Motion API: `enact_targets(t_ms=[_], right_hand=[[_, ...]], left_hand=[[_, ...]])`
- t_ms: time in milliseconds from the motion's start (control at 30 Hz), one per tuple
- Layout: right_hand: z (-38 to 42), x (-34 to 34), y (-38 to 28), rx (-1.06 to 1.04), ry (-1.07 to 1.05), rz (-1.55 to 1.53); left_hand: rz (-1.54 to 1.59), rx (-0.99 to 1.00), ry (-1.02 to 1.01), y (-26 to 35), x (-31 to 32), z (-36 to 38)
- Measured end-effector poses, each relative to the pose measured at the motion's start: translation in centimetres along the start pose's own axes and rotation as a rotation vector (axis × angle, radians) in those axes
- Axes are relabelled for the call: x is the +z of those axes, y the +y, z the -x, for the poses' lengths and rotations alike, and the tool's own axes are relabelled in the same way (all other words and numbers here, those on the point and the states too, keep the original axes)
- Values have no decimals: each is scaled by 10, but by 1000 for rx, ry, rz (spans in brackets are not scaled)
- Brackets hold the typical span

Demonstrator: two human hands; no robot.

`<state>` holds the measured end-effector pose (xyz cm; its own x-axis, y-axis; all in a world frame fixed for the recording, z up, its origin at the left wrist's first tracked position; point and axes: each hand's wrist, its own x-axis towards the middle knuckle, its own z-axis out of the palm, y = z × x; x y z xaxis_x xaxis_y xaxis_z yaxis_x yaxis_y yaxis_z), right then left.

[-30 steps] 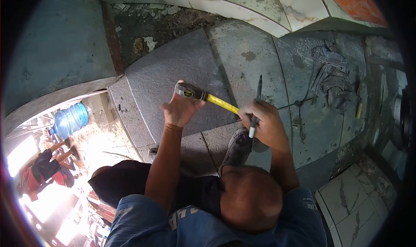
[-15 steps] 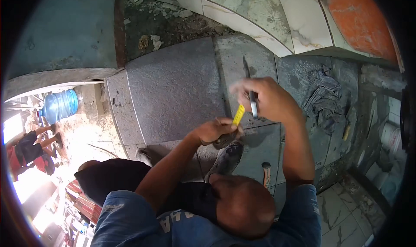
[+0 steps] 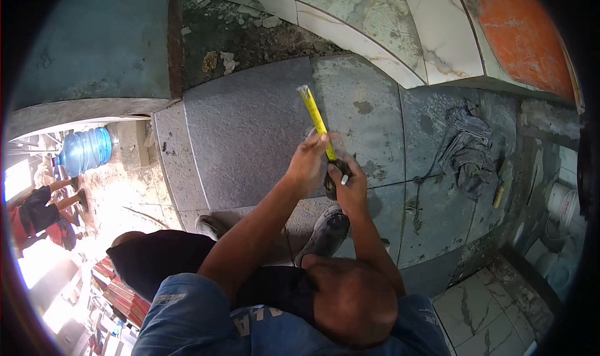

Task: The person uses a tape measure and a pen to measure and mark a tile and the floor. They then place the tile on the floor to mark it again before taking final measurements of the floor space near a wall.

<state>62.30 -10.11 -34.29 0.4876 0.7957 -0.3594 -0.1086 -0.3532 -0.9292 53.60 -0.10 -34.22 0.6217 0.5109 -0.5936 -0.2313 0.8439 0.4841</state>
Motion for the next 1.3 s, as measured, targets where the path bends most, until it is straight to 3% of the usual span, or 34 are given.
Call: enact_targets(t_ms=[67,133,233,367,433,467,800,867,1300], right_hand=[[16,-11,0,26,8,159],[35,-21,-9,-114,77,534],[57,-37,0,-11,-32,668],[60,-32,15,1,12,776],[55,-27,20,2,74,826],[53,-26,22,6,75,826],[40,-16,38,68,60,892],[40,-15,40,82,32,919],[40,-9,46,108,50,926]], left_hand=[[-391,56,230,24,7,-11],[-260,3,302,38,-3,-43],[-325,59,215,71,-17,-79],[-495,-27,236,60,-16,-91],[-1039,210,329,37,-31,-92],[-1089,396,456,20,-36,-87],[-1167,342,460,-29,-64,-7],[-1102,260,440,-33,-66,-1],[-1103,244,395,-36,-64,-6]])
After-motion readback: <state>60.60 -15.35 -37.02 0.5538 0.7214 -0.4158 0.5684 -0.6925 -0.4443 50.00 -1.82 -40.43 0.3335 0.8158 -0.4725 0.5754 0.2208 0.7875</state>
